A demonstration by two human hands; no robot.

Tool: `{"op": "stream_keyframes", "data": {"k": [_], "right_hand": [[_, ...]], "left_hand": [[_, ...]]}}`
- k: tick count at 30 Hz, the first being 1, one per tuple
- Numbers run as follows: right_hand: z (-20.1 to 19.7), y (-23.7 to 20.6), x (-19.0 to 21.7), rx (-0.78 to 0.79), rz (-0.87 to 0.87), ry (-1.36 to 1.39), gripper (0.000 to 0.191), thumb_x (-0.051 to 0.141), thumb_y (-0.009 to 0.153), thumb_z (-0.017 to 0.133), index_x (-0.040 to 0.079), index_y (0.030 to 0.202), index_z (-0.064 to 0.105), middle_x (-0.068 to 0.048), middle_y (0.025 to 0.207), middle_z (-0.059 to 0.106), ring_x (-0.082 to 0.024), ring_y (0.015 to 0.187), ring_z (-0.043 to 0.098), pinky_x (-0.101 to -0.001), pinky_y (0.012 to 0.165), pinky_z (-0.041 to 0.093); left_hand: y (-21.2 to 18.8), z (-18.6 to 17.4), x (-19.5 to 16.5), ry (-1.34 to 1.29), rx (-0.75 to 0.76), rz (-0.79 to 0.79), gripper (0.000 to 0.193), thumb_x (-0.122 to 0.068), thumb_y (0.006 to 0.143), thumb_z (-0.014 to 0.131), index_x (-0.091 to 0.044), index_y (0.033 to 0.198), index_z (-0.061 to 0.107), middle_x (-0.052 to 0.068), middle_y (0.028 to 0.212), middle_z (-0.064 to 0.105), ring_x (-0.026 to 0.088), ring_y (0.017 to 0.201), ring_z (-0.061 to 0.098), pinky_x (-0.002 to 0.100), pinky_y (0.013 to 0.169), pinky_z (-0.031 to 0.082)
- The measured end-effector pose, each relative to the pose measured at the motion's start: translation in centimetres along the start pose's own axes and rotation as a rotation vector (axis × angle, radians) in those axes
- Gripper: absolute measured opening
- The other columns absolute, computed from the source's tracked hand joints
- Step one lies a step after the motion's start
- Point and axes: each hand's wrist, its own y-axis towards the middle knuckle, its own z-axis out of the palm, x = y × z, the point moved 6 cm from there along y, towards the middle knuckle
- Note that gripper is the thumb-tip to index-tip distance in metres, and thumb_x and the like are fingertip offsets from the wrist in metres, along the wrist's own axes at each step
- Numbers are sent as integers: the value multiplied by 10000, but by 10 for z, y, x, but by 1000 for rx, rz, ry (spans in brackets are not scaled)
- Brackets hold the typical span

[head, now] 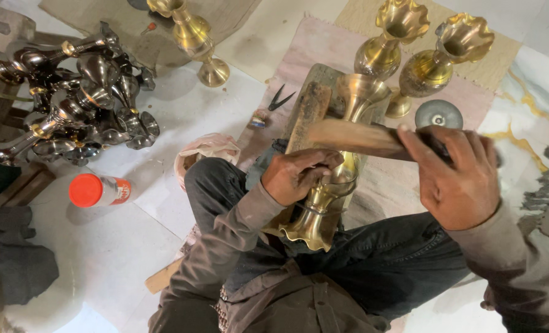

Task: The person sits on the floor with a brass vase held on a wooden shaping form and repeatedly hammers its surface with a mallet, repositioning the vase and using a wooden block to support and shape the metal. Piles of finished brass vases sit around the work area.

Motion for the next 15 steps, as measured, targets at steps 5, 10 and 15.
{"op": "stream_keyframes", "data": {"k": [5, 10, 15], "right_hand": [[-2, 15, 6, 57, -16, 52, 663, -71, 799, 676, 162, 1418, 628, -143, 1204, 616, -369, 1031, 620, -497, 886, 508], [-8, 25, 11, 20, 75, 305, 630, -13, 863, 627, 186, 1456, 550, -134, 1203, 570, -319, 1034, 614, -454, 857, 502], [-9, 28, 9, -10, 37, 310, 621, -25, 880, 610, 148, 1472, 540, -162, 1195, 566, -345, 1047, 571, -464, 885, 469]], "left_hand": [[-8, 4, 12, -1, -36, -167, 335, 24, 911, 745, -4, 1239, 681, 151, 1125, 763, 233, 983, 788, 307, 786, 662], [-15, 3, 14, -76, -83, -146, 390, 87, 910, 689, 8, 1289, 637, 188, 1218, 727, 239, 1060, 777, 312, 812, 672], [-18, 6, 16, -106, -132, -152, 447, 147, 884, 663, 12, 1309, 630, 189, 1265, 719, 252, 1080, 774, 312, 852, 679]]}}
